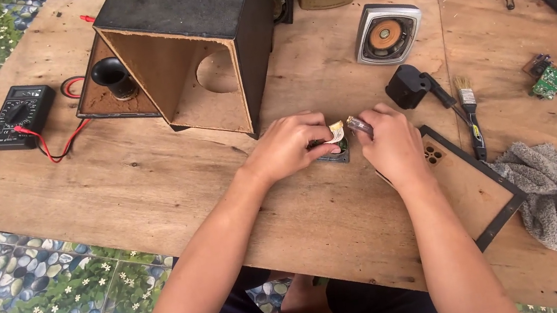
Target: Disassembling a small plastic housing from an electronic component using a screwdriver on a workbench.
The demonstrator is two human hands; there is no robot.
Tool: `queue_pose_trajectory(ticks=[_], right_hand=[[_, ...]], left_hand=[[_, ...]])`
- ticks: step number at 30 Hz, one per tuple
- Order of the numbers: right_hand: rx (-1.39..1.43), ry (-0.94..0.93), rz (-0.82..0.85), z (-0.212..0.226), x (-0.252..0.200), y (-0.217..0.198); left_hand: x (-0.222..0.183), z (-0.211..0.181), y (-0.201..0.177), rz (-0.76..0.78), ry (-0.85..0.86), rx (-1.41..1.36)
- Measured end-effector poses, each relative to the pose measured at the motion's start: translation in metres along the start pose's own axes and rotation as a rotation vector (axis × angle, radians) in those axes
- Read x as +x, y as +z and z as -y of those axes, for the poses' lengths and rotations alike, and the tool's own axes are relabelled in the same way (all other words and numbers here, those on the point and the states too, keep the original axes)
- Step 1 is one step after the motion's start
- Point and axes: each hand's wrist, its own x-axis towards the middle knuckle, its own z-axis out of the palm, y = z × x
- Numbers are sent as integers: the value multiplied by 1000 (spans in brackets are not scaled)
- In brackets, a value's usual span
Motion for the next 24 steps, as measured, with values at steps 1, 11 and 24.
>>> queue_pose_trajectory(ticks=[1,11,24], right_hand=[[1,2,-1,1,0,-1],[198,-256,0,2,-5,6],[310,-318,19,14,-9,-14]], left_hand=[[1,-1,-1,2,1,0],[1,1,-1,21,-67,8],[-1,9,0,76,-158,9]])
